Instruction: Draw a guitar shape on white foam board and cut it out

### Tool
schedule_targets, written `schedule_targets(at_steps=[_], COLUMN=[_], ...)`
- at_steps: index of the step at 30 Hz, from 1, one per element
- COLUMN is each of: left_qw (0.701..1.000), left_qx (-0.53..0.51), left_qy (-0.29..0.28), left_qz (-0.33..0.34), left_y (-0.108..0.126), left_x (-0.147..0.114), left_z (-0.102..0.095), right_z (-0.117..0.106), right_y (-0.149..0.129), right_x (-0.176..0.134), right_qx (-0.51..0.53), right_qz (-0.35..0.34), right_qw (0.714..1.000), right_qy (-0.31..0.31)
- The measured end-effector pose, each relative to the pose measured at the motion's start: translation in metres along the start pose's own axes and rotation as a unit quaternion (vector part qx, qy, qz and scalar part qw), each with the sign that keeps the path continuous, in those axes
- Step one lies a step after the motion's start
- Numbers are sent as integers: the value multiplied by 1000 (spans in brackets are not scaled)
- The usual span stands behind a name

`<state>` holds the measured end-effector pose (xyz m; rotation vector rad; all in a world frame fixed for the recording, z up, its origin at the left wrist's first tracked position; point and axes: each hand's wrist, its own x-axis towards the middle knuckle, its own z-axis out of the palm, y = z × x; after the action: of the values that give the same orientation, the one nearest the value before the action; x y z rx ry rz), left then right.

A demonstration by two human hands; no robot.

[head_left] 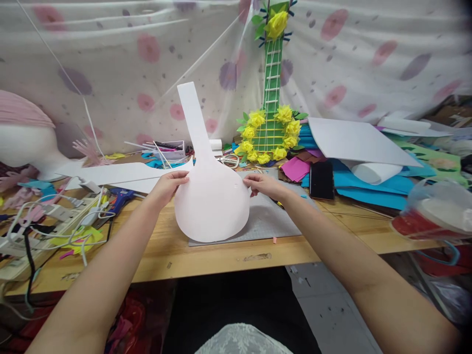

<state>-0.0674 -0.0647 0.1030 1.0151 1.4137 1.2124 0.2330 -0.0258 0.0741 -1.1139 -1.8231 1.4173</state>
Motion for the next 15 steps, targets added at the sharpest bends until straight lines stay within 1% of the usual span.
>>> schedule_targets(at_steps=[3, 7, 9, 10, 11, 12, 13, 15], left_qw=[999, 999, 999, 998, 998, 997, 997, 994], left_qx=[10, 9, 3, 2, 2, 5, 12, 56], left_qy=[33, 45, 50, 56, 63, 70, 78, 96], left_qz=[15, 16, 19, 21, 21, 19, 15, 4], left_y=[0, 5, 6, 5, 3, -1, -6, -20], left_x=[1, -2, -3, -4, -3, -2, -1, 3], left_z=[0, 2, 3, 3, 4, 5, 7, 11], right_z=[-2, -6, -10, -14, -18, -22, -26, -32], right_y=[0, -1, 1, 3, 7, 12, 18, 33], right_x=[-1, -4, -7, -9, -11, -14, -16, -21], right_qx=[29, 39, -4, -54, -125, -212, -306, -458], right_qz=[10, 24, 37, 47, 58, 69, 80, 105], right_qw=[999, 996, 995, 992, 983, 964, 933, 858], right_qy=[34, 80, 95, 106, 124, 147, 170, 207])
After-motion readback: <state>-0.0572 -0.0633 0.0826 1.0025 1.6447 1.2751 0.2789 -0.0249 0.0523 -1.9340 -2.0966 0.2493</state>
